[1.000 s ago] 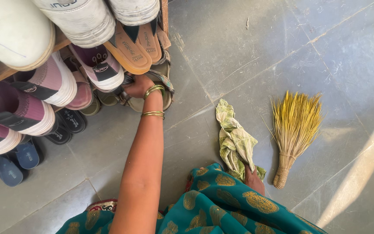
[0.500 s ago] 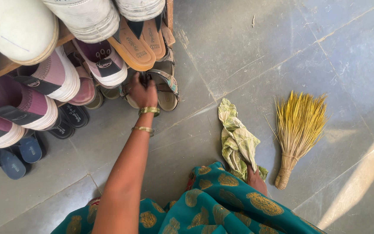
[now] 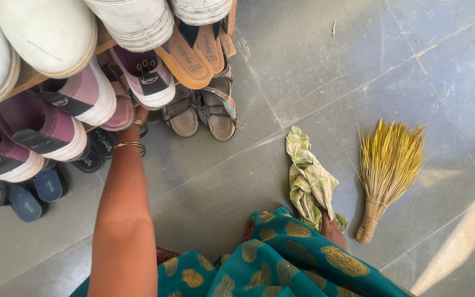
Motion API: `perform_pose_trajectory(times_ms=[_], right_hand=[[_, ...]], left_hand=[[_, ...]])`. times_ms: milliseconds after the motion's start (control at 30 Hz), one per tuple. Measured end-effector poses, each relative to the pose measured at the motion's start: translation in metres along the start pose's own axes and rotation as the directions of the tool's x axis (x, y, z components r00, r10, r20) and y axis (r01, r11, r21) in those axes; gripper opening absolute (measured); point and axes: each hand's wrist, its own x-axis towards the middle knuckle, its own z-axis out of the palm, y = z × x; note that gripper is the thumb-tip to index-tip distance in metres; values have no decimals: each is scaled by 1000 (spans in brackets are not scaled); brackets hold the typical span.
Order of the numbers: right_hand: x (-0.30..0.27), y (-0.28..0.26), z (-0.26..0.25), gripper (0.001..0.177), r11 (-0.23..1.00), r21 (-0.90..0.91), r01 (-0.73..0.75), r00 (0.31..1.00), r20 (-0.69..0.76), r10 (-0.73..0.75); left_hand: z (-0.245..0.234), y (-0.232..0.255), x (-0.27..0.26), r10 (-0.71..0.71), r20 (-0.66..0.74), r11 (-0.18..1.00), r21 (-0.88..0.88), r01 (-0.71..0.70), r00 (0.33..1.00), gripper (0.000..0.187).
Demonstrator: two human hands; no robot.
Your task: The person wipes various shoes and sandals with a cloth and sweeps the floor with a broom. They handle each item individually, wiping surfaces and placing them back on a wooden shoe rack or the floor.
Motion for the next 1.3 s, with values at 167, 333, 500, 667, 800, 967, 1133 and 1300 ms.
perform_pose_trajectory(times_ms=[167,333,500,667,800,967,1133,1300], right_hand=[[-1,6,0,97,1000,7,-10,1000,14,10],[-1,12,6,98,1000,27,6,1000,-19,-5],[-4,12,2,102,997,-11,74,996,-47,-75],[-10,-9,-17,93,999,36,22,1000,-19,-22],[-19,-14,-24,94,997,69,21,1000,-17,-20],[-13,-8,-15,89,997,48,66,994,-94,-61],[-5,4,6,91,1000,-6,5,998,-60,-5],[1,20,13,100,997,41,59,998,-37,-57]], left_hand=[[3,-28,3,-78,-149,997,1,79,986,75],[31,-44,-1,-285,-474,948,-10,319,833,78],[33,-37,-13,-336,-205,928,95,360,920,79],[60,22,-93,-56,-683,998,-19,58,728,83],[50,62,-90,378,-381,919,267,-290,844,42],[45,91,-2,213,45,941,260,-217,976,45],[71,60,24,49,-305,995,94,-22,951,48],[102,62,-13,214,-810,976,201,-84,547,50]])
